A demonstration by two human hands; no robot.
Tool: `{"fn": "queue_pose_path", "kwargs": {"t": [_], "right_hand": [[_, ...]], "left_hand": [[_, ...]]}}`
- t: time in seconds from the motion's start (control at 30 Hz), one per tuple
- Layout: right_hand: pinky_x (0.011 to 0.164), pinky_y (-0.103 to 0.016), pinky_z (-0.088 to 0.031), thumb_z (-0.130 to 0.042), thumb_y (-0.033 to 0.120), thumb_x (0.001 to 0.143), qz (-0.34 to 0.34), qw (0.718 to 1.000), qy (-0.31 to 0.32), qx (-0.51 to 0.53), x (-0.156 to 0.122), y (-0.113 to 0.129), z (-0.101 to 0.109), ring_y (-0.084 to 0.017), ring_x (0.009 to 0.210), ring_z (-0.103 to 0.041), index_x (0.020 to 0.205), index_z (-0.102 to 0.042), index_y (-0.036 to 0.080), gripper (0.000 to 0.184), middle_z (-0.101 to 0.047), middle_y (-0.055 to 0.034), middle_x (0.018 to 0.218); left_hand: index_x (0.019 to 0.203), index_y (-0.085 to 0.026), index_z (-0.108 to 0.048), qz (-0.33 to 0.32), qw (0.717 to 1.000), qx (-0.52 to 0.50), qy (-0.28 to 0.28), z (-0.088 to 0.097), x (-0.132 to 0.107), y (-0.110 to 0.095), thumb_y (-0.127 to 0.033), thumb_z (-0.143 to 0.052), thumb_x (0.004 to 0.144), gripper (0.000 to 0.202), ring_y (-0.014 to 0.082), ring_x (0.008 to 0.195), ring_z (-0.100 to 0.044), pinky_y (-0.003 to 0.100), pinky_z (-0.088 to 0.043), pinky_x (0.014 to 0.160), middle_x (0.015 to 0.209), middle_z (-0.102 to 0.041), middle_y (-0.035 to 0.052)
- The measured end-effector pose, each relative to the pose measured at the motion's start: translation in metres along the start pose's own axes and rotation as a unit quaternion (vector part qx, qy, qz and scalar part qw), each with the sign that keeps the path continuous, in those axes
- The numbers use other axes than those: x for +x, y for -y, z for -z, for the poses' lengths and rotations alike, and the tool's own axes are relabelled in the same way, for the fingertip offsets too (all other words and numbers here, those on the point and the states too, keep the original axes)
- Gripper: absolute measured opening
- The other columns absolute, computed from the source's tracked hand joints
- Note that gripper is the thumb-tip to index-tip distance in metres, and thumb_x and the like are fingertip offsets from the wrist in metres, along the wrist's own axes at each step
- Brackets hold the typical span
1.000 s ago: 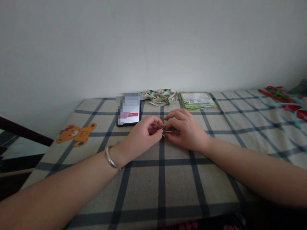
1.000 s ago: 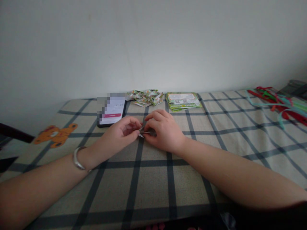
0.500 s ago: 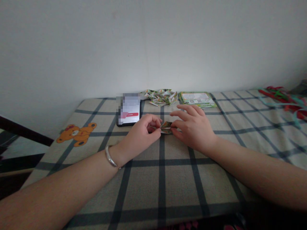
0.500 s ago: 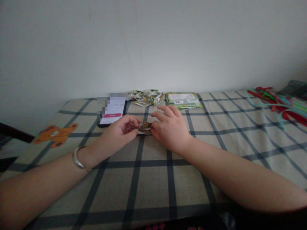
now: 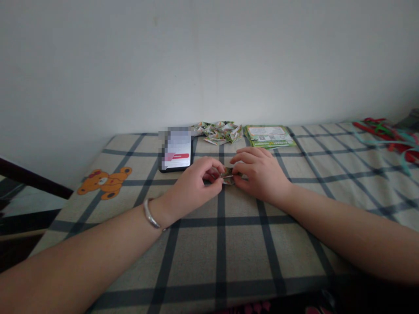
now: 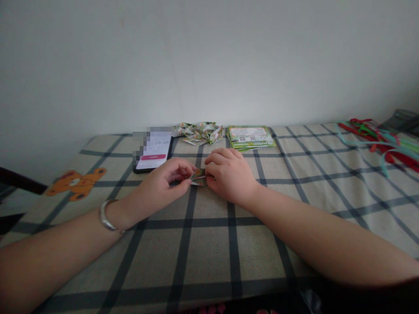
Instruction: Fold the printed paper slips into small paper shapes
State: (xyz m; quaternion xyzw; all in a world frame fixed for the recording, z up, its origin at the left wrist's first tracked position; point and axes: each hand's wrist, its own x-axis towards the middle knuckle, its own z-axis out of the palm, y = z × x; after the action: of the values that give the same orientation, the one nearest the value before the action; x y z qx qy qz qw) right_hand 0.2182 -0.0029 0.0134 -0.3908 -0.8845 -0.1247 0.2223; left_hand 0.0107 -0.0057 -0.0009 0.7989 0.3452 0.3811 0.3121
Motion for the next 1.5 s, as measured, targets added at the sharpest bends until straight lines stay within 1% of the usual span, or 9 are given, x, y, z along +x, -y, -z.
{"fn": "queue_pose_path", "kwargs": {"t": [0.13, 0.4, 0.53, 0.67, 0.8, 0.87, 1.07, 1.3, 1.5], "right_hand": [[0.09, -0.04, -0.044, -0.064, 0.025, 0.083, 0.006, 0.999, 0.001, 0.034, -0.001, -0.006, -0.002, -0.025, 0.104, -0.062, 0.079, -0.072, 0.021, 0.011, -0.074, -0.0013, 0.095], [0.086, -0.035, -0.052, -0.07, 0.033, 0.081, 0.017, 0.992, 0.0, 0.127, -0.006, -0.019, -0.003, -0.022, 0.1, -0.065, 0.091, -0.075, 0.022, 0.016, -0.075, -0.0045, 0.091], [0.081, -0.034, -0.052, -0.073, 0.035, 0.079, -0.001, 0.992, 0.025, 0.127, -0.006, -0.021, -0.001, -0.022, 0.095, -0.065, 0.084, -0.074, 0.02, 0.015, -0.073, -0.0063, 0.091], [0.081, -0.033, -0.05, -0.071, 0.035, 0.081, 0.004, 0.988, 0.046, 0.146, -0.006, -0.023, -0.001, -0.021, 0.091, -0.064, 0.08, -0.071, 0.019, 0.016, -0.072, -0.0052, 0.088], [0.081, -0.033, -0.049, -0.07, 0.034, 0.083, 0.025, 0.986, 0.043, 0.16, -0.005, -0.026, -0.001, -0.02, 0.091, -0.063, 0.081, -0.071, 0.018, 0.016, -0.071, -0.006, 0.089], [0.08, -0.033, -0.049, -0.069, 0.033, 0.084, 0.033, 0.984, 0.038, 0.17, -0.005, -0.026, -0.001, -0.02, 0.09, -0.063, 0.08, -0.071, 0.019, 0.015, -0.072, -0.0057, 0.093], [0.078, -0.032, -0.047, -0.07, 0.031, 0.083, 0.032, 0.98, 0.02, 0.194, -0.005, -0.03, -0.002, -0.018, 0.088, -0.062, 0.078, -0.073, 0.021, 0.012, -0.073, -0.0036, 0.097], [0.086, -0.036, -0.047, -0.067, 0.03, 0.086, 0.09, 0.973, 0.046, 0.209, -0.005, -0.046, -0.004, -0.018, 0.092, -0.061, 0.09, -0.075, 0.025, 0.01, -0.074, -0.0011, 0.102], [0.086, -0.035, -0.049, -0.067, 0.028, 0.085, 0.07, 0.977, 0.03, 0.199, -0.006, -0.041, -0.001, -0.019, 0.095, -0.06, 0.089, -0.075, 0.024, 0.01, -0.076, -0.0012, 0.095]], "left_hand": [[0.089, -0.019, -0.06, -0.06, 0.993, 0.102, 0.009, 0.007, 0.002, -0.002, -0.01, -0.05, 0.084, 0.014, 0.0151, 0.097, -0.058, 0.031, -0.051, 0.086, 0.1, -0.06, 0.0036], [0.089, -0.019, -0.061, -0.083, 0.981, 0.174, 0.013, 0.012, 0.004, 0.001, -0.01, -0.048, 0.087, 0.016, 0.0154, 0.102, -0.058, 0.031, -0.05, 0.089, 0.106, -0.061, 0.0051], [0.09, -0.017, -0.061, -0.105, 0.97, 0.216, 0.029, 0.014, 0.004, 0.002, -0.008, -0.045, 0.088, 0.019, 0.0154, 0.102, -0.059, 0.031, -0.049, 0.092, 0.106, -0.061, 0.0059], [0.092, -0.015, -0.063, -0.141, 0.943, 0.296, 0.052, 0.016, 0.004, -0.002, -0.007, -0.046, 0.085, 0.02, 0.0179, 0.1, -0.061, 0.032, -0.05, 0.089, 0.107, -0.064, 0.0069], [0.089, -0.017, -0.066, -0.182, 0.899, 0.394, 0.059, 0.017, 0.003, -0.007, -0.018, -0.052, 0.088, 0.013, 0.0224, 0.095, -0.062, 0.036, -0.051, 0.079, 0.108, -0.066, 0.0064], [0.088, -0.017, -0.066, -0.185, 0.889, 0.414, 0.058, 0.017, 0.004, -0.008, -0.021, -0.052, 0.089, 0.015, 0.0228, 0.093, -0.063, 0.036, -0.05, 0.077, 0.105, -0.067, 0.0059], [0.084, -0.015, -0.065, -0.156, 0.903, 0.397, 0.046, 0.016, 0.005, -0.006, -0.02, -0.052, 0.088, 0.015, 0.0205, 0.085, -0.062, 0.034, -0.049, 0.074, 0.096, -0.067, 0.0071], [0.082, -0.015, -0.064, -0.119, 0.918, 0.376, 0.049, 0.016, 0.004, -0.003, -0.02, -0.051, 0.088, 0.015, 0.0202, 0.085, -0.062, 0.034, -0.05, 0.077, 0.09, -0.067, 0.0066], [0.081, -0.015, -0.063, -0.104, 0.926, 0.358, 0.05, 0.016, 0.004, -0.003, -0.022, -0.054, 0.085, 0.012, 0.02, 0.081, -0.061, 0.033, -0.048, 0.074, 0.085, -0.066, 0.0055]]}}
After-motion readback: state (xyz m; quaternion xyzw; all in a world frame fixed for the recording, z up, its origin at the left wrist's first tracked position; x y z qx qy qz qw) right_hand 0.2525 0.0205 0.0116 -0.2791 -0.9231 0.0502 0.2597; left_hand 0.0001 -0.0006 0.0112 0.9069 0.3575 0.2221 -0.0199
